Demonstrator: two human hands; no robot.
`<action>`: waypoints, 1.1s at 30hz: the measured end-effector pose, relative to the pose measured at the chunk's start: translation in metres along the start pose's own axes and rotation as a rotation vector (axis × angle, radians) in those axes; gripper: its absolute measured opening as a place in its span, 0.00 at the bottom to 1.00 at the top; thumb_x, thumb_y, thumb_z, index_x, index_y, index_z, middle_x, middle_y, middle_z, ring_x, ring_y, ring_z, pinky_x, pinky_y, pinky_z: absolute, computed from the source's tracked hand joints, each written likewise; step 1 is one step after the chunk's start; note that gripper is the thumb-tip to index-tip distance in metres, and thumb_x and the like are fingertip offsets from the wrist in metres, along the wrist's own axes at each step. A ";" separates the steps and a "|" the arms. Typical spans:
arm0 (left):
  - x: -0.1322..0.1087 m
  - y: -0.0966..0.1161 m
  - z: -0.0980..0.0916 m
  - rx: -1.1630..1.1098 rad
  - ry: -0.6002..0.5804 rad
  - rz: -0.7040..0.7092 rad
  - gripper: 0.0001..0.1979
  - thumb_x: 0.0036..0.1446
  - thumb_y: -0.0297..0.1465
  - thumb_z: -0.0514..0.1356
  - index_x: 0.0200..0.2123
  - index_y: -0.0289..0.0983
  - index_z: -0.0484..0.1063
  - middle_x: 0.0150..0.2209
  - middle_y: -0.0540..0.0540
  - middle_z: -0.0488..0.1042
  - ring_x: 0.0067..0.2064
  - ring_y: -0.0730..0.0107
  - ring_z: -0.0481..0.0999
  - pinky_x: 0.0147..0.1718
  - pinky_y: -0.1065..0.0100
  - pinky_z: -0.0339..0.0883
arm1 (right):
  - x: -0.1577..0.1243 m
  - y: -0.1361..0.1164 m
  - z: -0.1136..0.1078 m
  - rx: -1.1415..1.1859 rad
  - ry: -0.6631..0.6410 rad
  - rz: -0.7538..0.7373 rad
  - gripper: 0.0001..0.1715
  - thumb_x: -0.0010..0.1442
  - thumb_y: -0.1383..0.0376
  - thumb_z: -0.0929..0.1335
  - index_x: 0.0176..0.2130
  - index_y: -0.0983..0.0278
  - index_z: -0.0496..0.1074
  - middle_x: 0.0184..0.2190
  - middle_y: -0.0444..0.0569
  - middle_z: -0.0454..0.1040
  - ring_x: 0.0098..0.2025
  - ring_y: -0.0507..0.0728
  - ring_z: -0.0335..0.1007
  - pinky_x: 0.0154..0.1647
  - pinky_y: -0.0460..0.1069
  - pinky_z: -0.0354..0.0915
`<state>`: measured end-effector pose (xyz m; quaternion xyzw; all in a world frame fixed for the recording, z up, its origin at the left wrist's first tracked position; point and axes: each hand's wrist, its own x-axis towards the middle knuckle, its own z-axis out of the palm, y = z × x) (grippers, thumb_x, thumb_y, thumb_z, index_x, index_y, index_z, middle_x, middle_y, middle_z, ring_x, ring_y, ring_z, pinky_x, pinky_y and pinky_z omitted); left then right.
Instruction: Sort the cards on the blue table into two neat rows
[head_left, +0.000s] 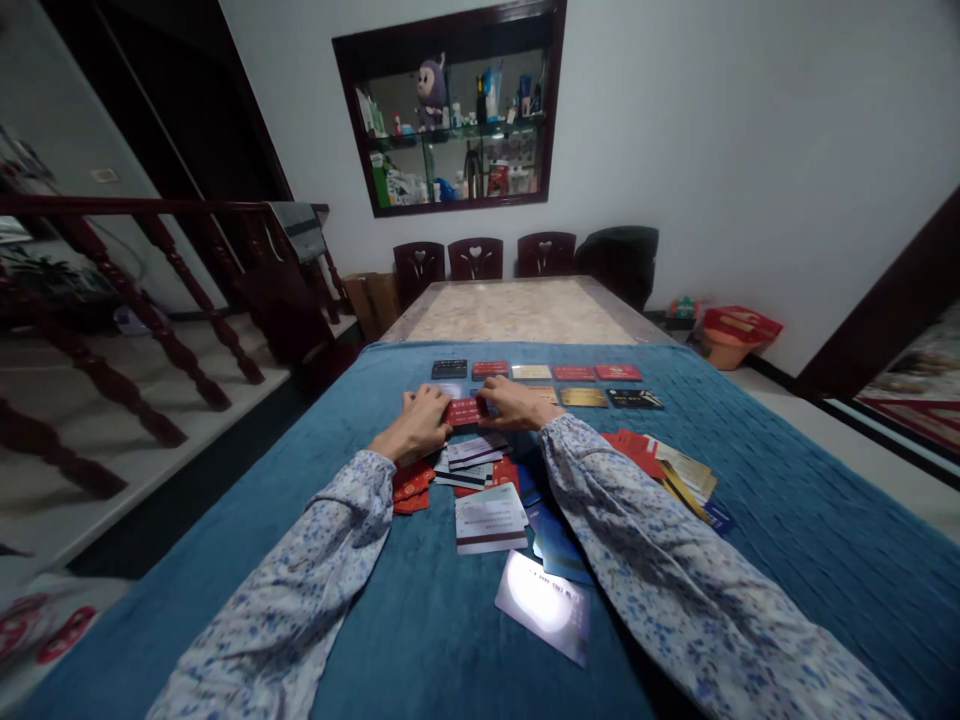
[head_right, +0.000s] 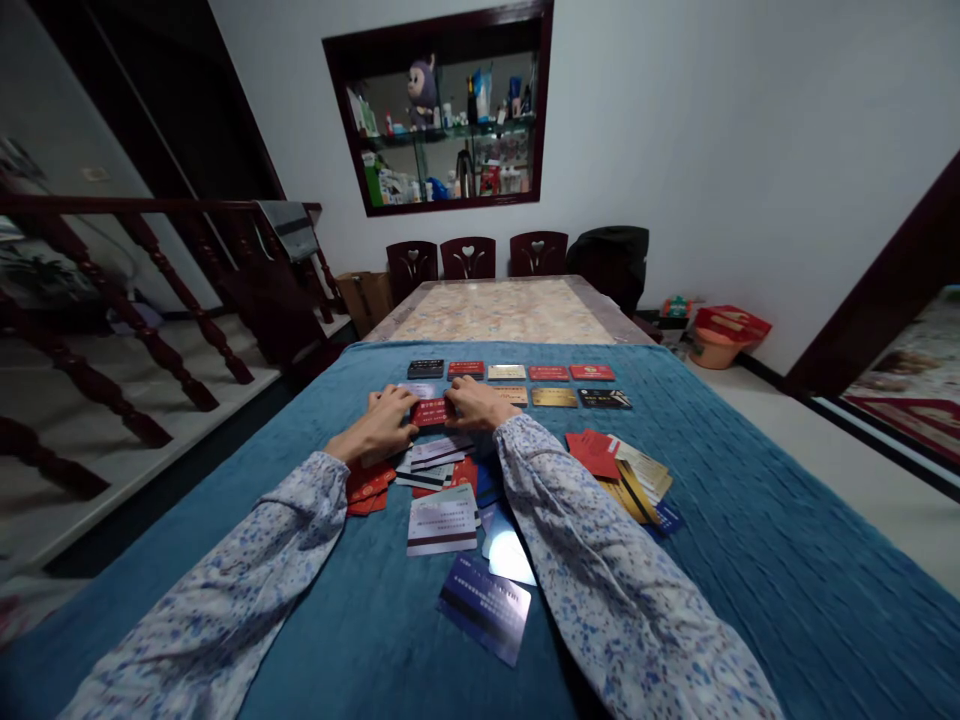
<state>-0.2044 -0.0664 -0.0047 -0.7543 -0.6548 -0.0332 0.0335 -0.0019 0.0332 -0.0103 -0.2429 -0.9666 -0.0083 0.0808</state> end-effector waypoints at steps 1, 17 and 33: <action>0.002 0.000 -0.002 0.000 -0.010 0.005 0.16 0.58 0.32 0.60 0.50 0.39 0.73 0.57 0.37 0.72 0.60 0.46 0.63 0.57 0.45 0.57 | 0.001 0.002 -0.002 0.005 -0.006 -0.004 0.17 0.63 0.57 0.73 0.47 0.67 0.77 0.48 0.59 0.73 0.53 0.64 0.68 0.50 0.53 0.65; 0.052 0.006 -0.021 0.007 -0.077 0.031 0.16 0.58 0.32 0.61 0.50 0.39 0.76 0.54 0.37 0.72 0.60 0.44 0.65 0.56 0.45 0.61 | 0.018 0.045 -0.023 0.058 -0.028 -0.035 0.11 0.58 0.63 0.75 0.39 0.68 0.81 0.43 0.57 0.79 0.46 0.61 0.75 0.47 0.49 0.66; 0.113 0.008 -0.021 0.049 -0.076 0.044 0.17 0.57 0.32 0.60 0.50 0.38 0.77 0.56 0.36 0.73 0.60 0.42 0.66 0.57 0.42 0.61 | 0.039 0.085 -0.030 -0.072 -0.114 0.143 0.20 0.60 0.58 0.75 0.48 0.69 0.81 0.49 0.60 0.77 0.47 0.60 0.76 0.45 0.47 0.65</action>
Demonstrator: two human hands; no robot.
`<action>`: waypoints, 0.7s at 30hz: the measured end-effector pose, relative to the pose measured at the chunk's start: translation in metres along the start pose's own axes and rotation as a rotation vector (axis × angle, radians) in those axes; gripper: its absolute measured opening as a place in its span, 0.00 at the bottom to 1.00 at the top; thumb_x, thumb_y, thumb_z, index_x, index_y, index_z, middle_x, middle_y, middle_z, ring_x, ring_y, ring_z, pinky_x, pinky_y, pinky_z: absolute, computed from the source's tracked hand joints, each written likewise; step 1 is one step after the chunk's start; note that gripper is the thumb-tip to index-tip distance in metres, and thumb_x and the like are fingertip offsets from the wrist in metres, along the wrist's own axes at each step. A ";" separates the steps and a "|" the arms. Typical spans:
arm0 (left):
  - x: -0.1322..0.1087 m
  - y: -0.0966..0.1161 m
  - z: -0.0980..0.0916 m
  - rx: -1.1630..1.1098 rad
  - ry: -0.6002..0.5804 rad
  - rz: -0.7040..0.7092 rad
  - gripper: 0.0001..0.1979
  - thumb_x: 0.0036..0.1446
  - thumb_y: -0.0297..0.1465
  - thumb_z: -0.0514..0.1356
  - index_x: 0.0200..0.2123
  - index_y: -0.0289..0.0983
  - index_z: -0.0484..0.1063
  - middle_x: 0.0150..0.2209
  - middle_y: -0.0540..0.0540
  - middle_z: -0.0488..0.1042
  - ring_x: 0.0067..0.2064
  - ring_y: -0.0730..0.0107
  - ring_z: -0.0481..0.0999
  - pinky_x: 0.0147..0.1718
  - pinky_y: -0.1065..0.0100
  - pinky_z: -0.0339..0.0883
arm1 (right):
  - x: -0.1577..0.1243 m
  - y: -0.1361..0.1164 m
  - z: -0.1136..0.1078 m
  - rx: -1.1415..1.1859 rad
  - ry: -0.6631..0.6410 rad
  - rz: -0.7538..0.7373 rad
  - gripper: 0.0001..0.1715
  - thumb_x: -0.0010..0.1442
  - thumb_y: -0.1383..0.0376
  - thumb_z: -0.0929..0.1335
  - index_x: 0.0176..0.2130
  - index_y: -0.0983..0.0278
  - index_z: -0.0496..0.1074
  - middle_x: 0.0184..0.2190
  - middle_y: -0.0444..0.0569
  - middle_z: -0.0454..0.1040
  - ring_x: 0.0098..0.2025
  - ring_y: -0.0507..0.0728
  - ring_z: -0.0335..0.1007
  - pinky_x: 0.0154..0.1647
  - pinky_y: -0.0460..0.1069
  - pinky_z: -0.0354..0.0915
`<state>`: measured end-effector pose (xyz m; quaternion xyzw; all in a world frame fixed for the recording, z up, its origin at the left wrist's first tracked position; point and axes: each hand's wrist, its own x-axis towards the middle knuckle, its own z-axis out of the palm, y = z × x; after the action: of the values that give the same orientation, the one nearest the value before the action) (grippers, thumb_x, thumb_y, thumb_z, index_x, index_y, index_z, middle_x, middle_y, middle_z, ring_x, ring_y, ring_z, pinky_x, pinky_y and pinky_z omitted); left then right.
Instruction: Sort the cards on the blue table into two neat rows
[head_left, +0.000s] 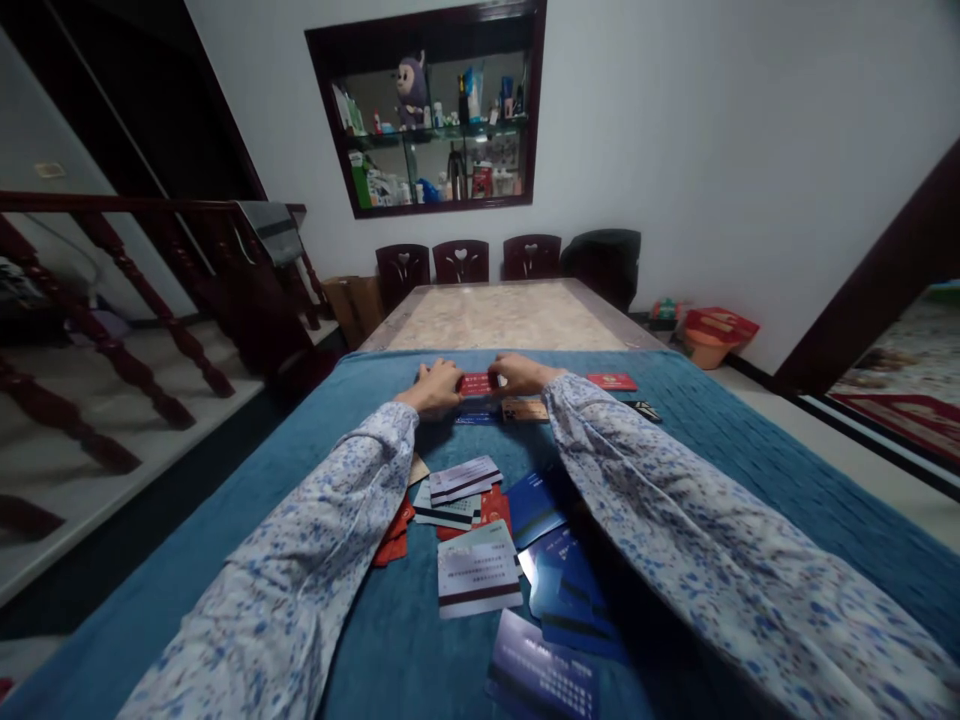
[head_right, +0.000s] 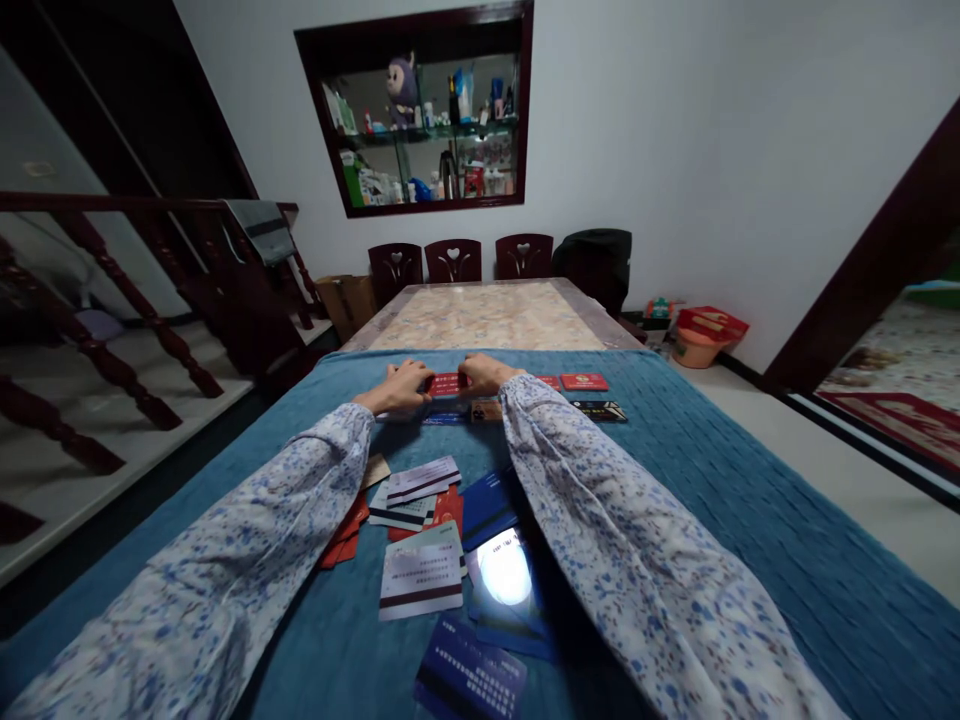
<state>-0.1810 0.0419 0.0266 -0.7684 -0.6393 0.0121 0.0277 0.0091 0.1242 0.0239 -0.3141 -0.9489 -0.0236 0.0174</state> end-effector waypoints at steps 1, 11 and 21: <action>0.004 -0.001 0.001 0.005 -0.002 0.003 0.17 0.57 0.32 0.60 0.50 0.38 0.77 0.56 0.35 0.73 0.60 0.42 0.66 0.57 0.42 0.60 | 0.002 0.002 0.001 -0.006 0.001 0.008 0.20 0.60 0.58 0.75 0.48 0.69 0.81 0.49 0.60 0.77 0.47 0.60 0.76 0.45 0.46 0.65; 0.033 -0.007 0.010 -0.006 -0.001 -0.011 0.15 0.54 0.30 0.60 0.45 0.38 0.78 0.54 0.35 0.74 0.60 0.39 0.64 0.55 0.41 0.60 | 0.019 0.014 0.009 -0.018 -0.016 0.051 0.20 0.61 0.59 0.74 0.49 0.68 0.81 0.51 0.59 0.77 0.49 0.60 0.76 0.46 0.46 0.66; 0.055 -0.013 0.015 0.014 -0.062 -0.009 0.11 0.53 0.30 0.60 0.40 0.38 0.79 0.48 0.39 0.79 0.57 0.44 0.71 0.58 0.45 0.60 | 0.034 0.019 0.013 -0.021 -0.045 0.089 0.22 0.61 0.58 0.74 0.51 0.67 0.80 0.53 0.60 0.78 0.50 0.61 0.77 0.44 0.46 0.67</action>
<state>-0.1842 0.0983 0.0136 -0.7646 -0.6431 0.0403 0.0133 -0.0073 0.1607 0.0127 -0.3568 -0.9338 -0.0255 -0.0061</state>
